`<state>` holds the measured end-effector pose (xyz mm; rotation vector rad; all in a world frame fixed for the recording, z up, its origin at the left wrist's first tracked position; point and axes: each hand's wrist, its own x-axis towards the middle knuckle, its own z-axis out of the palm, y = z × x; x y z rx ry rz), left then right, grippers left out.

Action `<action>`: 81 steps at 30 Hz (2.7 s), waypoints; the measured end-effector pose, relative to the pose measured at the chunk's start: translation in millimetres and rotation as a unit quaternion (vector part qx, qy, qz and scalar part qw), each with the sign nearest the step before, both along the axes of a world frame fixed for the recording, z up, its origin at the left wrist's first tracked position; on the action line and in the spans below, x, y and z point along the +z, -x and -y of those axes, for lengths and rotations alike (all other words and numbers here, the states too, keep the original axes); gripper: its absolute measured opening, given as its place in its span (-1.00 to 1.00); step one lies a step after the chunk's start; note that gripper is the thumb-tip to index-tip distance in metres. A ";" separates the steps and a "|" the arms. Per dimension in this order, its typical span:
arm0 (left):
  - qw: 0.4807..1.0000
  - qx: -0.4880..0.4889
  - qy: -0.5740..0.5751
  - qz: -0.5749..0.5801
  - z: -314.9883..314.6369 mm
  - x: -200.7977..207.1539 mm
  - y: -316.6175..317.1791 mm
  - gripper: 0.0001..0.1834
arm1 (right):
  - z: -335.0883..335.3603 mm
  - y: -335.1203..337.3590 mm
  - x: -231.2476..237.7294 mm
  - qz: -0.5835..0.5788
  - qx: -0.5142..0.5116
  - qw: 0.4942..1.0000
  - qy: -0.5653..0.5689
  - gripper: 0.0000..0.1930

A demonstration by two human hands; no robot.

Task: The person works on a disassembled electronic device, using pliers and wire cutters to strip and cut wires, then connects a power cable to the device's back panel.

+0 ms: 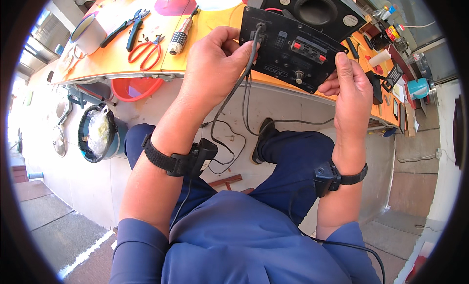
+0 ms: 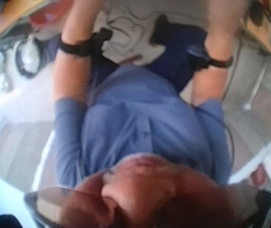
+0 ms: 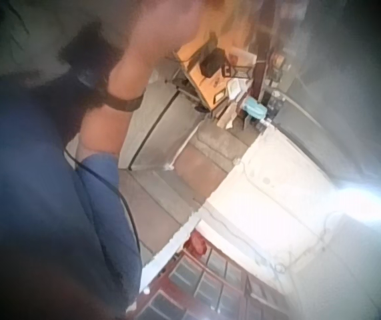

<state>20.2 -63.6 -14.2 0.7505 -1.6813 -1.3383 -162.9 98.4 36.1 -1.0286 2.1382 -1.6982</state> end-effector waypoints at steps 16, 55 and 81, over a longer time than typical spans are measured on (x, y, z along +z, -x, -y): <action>1.000 0.014 0.011 0.026 -1.9 6.5 -1.0 -0.71 | 0.4 -1.9 0.8 0.024 0.007 0.999 0.021 -0.58; 0.999 -0.034 0.003 0.035 3.8 7.1 -7.5 -0.74 | 2.7 4.5 0.7 0.035 0.005 0.999 0.028 -0.54; 0.999 0.009 0.027 0.019 3.8 19.8 -2.8 -0.67 | 8.7 12.3 14.9 -0.002 0.010 1.000 0.012 -0.52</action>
